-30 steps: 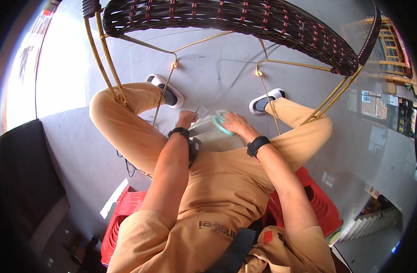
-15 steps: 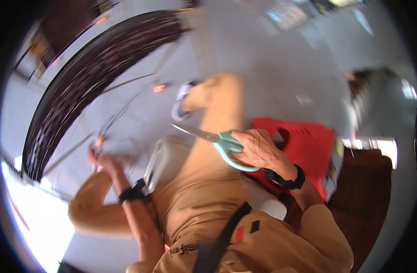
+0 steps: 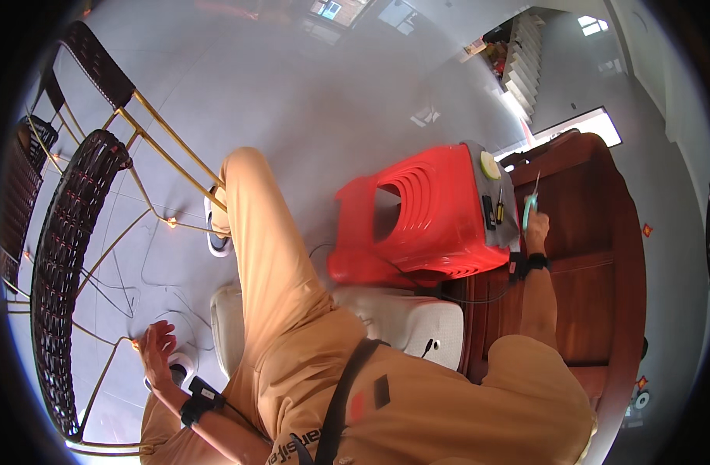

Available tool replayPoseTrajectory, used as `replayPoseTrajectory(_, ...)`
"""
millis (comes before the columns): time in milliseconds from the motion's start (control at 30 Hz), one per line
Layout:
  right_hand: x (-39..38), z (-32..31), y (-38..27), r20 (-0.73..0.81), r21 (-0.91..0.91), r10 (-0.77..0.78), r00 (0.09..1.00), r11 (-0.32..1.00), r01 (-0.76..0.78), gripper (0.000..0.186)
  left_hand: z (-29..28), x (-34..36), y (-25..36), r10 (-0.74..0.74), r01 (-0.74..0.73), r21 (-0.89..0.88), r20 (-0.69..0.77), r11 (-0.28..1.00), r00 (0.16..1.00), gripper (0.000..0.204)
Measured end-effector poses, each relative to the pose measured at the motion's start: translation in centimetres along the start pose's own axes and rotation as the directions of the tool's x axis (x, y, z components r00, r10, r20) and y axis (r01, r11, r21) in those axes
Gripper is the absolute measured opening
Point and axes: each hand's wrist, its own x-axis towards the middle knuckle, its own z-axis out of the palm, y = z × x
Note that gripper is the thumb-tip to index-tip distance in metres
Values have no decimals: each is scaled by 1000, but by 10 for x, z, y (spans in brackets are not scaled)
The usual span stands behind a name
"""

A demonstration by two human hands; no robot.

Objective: The person weaves a thin cord through the underside of a wicker chair seat. They thread the cord through the existing weave pattern, pull it tight, and repeat the process to secure the seat material.

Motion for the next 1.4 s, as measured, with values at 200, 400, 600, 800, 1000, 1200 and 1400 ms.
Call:
replayPoseTrajectory(200, 34, 41, 4, 269, -147, -141, 953, 972, 185, 49, -25, -15, 29, 400, -411, 83, -471, 908, 787, 27)
replayPoseTrajectory(400, -18, -21, -60, 33, -598, -398, 917, 727, 337, 49, 29, -5, 64, 734, -726, 304, -556, 617, 390, 45)
replayPoseTrajectory(600, -154, -9, -245, -117, 287, -952, 284, 242, 927, 27, 64, -21, 109, 809, -624, 523, -458, 581, 370, 54)
replayPoseTrajectory(800, -413, 16, -336, -134, 540, -827, -546, -523, 659, 24, 66, 21, 106, 657, -703, 155, -536, 694, 530, 50)
replayPoseTrajectory(1000, -521, 68, -359, -291, 825, -766, -574, -504, 255, 25, 75, 5, 102, 470, -631, -206, -506, 748, 723, 34)
replayPoseTrajectory(1200, -592, 115, -356, 180, 876, -865, -469, 358, -323, 22, 79, -4, 94, 243, -554, -371, -623, 746, 744, 36)
replayPoseTrajectory(1400, -612, 118, -350, 192, 595, -855, -482, 492, -635, 18, 95, -2, 115, 142, -470, -781, -455, 412, 879, 21)
